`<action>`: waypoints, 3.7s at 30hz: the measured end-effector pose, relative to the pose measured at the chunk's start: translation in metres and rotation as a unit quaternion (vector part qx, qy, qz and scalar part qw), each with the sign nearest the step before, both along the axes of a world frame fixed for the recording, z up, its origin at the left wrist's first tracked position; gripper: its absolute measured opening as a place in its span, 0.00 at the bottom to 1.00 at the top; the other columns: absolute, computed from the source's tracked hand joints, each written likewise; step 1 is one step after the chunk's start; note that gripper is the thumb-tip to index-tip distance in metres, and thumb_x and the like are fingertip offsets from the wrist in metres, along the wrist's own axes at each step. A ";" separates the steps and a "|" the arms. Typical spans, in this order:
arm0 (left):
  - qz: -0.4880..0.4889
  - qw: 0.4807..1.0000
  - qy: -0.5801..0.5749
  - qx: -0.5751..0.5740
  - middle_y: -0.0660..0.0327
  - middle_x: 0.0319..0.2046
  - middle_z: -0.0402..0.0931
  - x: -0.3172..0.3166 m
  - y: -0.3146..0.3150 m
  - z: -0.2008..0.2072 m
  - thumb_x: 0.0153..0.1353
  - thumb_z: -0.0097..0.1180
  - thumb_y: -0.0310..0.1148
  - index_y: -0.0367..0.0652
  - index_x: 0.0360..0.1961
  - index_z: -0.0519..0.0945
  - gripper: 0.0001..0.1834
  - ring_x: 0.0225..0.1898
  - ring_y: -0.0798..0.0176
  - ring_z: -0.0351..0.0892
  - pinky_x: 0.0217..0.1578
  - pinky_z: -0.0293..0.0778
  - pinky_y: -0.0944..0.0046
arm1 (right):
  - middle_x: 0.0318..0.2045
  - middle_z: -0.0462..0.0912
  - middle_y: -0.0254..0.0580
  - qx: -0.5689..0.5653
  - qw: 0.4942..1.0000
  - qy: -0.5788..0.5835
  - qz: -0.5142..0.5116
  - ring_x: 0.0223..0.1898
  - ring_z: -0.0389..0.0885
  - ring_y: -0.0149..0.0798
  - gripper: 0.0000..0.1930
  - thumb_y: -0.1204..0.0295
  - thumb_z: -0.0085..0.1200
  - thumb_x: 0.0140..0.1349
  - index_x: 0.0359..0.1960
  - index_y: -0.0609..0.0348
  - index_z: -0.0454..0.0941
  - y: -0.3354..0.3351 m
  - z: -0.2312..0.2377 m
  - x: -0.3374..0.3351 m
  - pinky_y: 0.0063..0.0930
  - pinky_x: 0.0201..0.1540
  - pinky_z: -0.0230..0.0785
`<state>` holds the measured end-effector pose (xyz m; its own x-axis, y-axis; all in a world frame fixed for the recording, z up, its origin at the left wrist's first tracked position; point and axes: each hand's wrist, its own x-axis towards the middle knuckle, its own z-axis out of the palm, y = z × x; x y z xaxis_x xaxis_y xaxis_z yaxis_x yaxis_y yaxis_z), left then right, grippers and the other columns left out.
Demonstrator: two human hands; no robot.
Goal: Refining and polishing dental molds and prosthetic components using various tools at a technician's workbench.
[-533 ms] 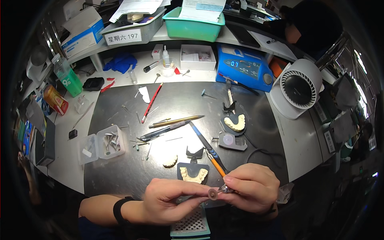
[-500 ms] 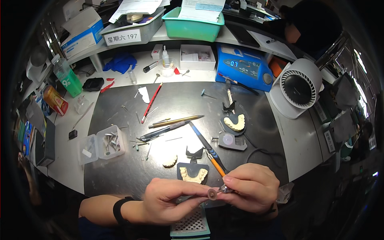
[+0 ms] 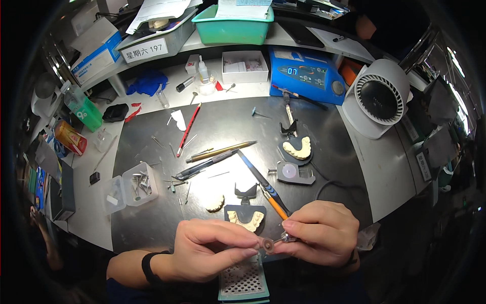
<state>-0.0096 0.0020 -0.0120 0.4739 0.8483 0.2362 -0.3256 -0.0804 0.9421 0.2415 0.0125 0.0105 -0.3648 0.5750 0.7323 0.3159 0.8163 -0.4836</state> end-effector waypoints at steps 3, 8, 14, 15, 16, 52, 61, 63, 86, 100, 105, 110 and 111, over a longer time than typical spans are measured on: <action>-0.006 0.997 -0.029 -0.073 0.47 0.43 0.88 0.000 -0.004 0.006 0.62 0.65 0.14 0.28 0.43 0.87 0.08 0.44 0.63 0.88 0.48 0.84 0.66 | 0.29 0.84 0.40 0.006 1.000 -0.009 -0.006 0.25 0.84 0.37 0.21 0.68 0.81 0.45 0.38 0.63 0.85 0.000 0.000 0.000 0.25 0.25 0.74; -0.011 0.997 -0.028 -0.070 0.47 0.43 0.88 0.000 -0.003 0.006 0.62 0.65 0.14 0.28 0.42 0.87 0.08 0.44 0.63 0.89 0.48 0.84 0.66 | 0.29 0.85 0.43 0.010 1.000 -0.006 0.005 0.24 0.84 0.36 0.22 0.65 0.81 0.46 0.39 0.62 0.86 0.002 -0.002 -0.001 0.24 0.24 0.74; -0.014 0.998 -0.017 -0.054 0.47 0.43 0.88 -0.001 -0.002 0.005 0.62 0.65 0.14 0.28 0.42 0.87 0.08 0.44 0.63 0.89 0.47 0.85 0.66 | 0.29 0.85 0.44 0.008 1.000 -0.003 0.013 0.23 0.84 0.36 0.22 0.66 0.81 0.46 0.39 0.63 0.86 0.002 -0.002 0.000 0.24 0.23 0.74; -0.013 0.998 -0.015 -0.051 0.47 0.43 0.88 -0.001 -0.002 0.005 0.62 0.65 0.14 0.28 0.42 0.87 0.08 0.44 0.64 0.89 0.47 0.85 0.66 | 0.29 0.85 0.44 0.009 1.000 -0.003 0.013 0.23 0.84 0.36 0.22 0.66 0.81 0.46 0.39 0.63 0.86 0.001 -0.002 0.000 0.24 0.23 0.74; -0.013 0.999 -0.015 -0.050 0.47 0.43 0.88 -0.001 -0.003 0.006 0.62 0.65 0.14 0.28 0.42 0.87 0.08 0.44 0.64 0.89 0.47 0.85 0.66 | 0.29 0.85 0.44 0.009 1.000 -0.003 0.014 0.23 0.84 0.36 0.21 0.66 0.81 0.46 0.39 0.63 0.86 0.001 -0.002 0.000 0.24 0.23 0.74; 0.107 0.894 0.340 0.271 0.60 0.42 0.87 -0.012 0.017 0.015 0.50 0.71 0.18 0.42 0.38 0.87 0.13 0.48 0.55 0.87 0.51 0.76 0.58 | 0.28 0.84 0.41 -0.001 0.998 -0.014 -0.064 0.24 0.83 0.38 0.20 0.69 0.81 0.43 0.36 0.62 0.85 0.000 0.002 0.004 0.26 0.25 0.75; 0.076 0.859 0.388 0.325 0.64 0.43 0.85 -0.005 0.012 0.005 0.49 0.73 0.23 0.46 0.36 0.86 0.12 0.53 0.55 0.82 0.52 0.66 0.54 | 0.28 0.85 0.43 0.001 0.998 -0.011 -0.060 0.23 0.83 0.38 0.20 0.68 0.81 0.44 0.36 0.63 0.85 0.001 0.001 0.004 0.26 0.24 0.74; 0.072 0.859 0.387 0.328 0.64 0.43 0.85 -0.007 0.012 0.005 0.49 0.73 0.24 0.46 0.36 0.86 0.12 0.53 0.55 0.82 0.52 0.66 0.54 | 0.28 0.85 0.45 0.011 0.998 -0.008 -0.058 0.22 0.82 0.37 0.21 0.68 0.81 0.44 0.36 0.63 0.85 0.001 -0.001 0.004 0.25 0.23 0.72; 0.056 0.803 0.437 0.402 0.50 0.54 0.78 -0.005 0.019 0.013 0.47 0.74 0.28 0.39 0.41 0.82 0.19 0.54 0.44 0.80 0.52 0.75 0.51 | 0.36 0.87 0.45 -0.009 0.995 -0.102 0.002 0.25 0.84 0.35 0.26 0.57 0.82 0.42 0.40 0.58 0.88 -0.002 -0.002 -0.001 0.22 0.26 0.76; -0.001 0.992 0.076 0.104 0.50 0.44 0.86 -0.005 0.007 0.003 0.51 0.79 0.27 0.30 0.51 0.84 0.26 0.43 0.58 0.87 0.45 0.81 0.63 | 0.40 0.88 0.52 0.018 0.994 -0.065 0.084 0.28 0.88 0.38 0.18 0.66 0.72 0.58 0.46 0.66 0.86 0.000 -0.001 0.003 0.25 0.26 0.76; -0.039 0.994 0.036 0.096 0.48 0.45 0.86 -0.002 0.007 0.006 0.54 0.77 0.24 0.30 0.52 0.84 0.24 0.44 0.58 0.87 0.46 0.81 0.64 | 0.39 0.88 0.51 0.019 0.995 -0.049 0.085 0.27 0.88 0.37 0.19 0.64 0.72 0.59 0.46 0.66 0.86 -0.002 -0.002 0.004 0.24 0.26 0.77; -0.051 0.997 0.017 0.063 0.48 0.46 0.85 -0.003 0.006 0.005 0.56 0.75 0.21 0.29 0.54 0.83 0.24 0.47 0.58 0.85 0.50 0.79 0.61 | 0.36 0.87 0.47 0.007 0.994 -0.041 0.101 0.26 0.86 0.37 0.21 0.65 0.75 0.54 0.45 0.65 0.86 0.002 0.001 0.002 0.25 0.25 0.75; -0.052 0.996 0.017 0.064 0.48 0.46 0.85 -0.003 0.005 0.005 0.56 0.75 0.21 0.29 0.54 0.83 0.24 0.47 0.58 0.85 0.50 0.79 0.61 | 0.34 0.85 0.43 -0.002 0.995 -0.016 0.099 0.25 0.84 0.36 0.20 0.67 0.75 0.53 0.44 0.66 0.86 0.001 0.001 0.002 0.25 0.24 0.74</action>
<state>-0.0124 0.0074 -0.0066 0.5669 0.7584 0.3217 -0.3073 -0.1677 0.9367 0.2431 0.0136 0.0112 -0.4938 0.4924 0.7167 0.1638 0.8621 -0.4795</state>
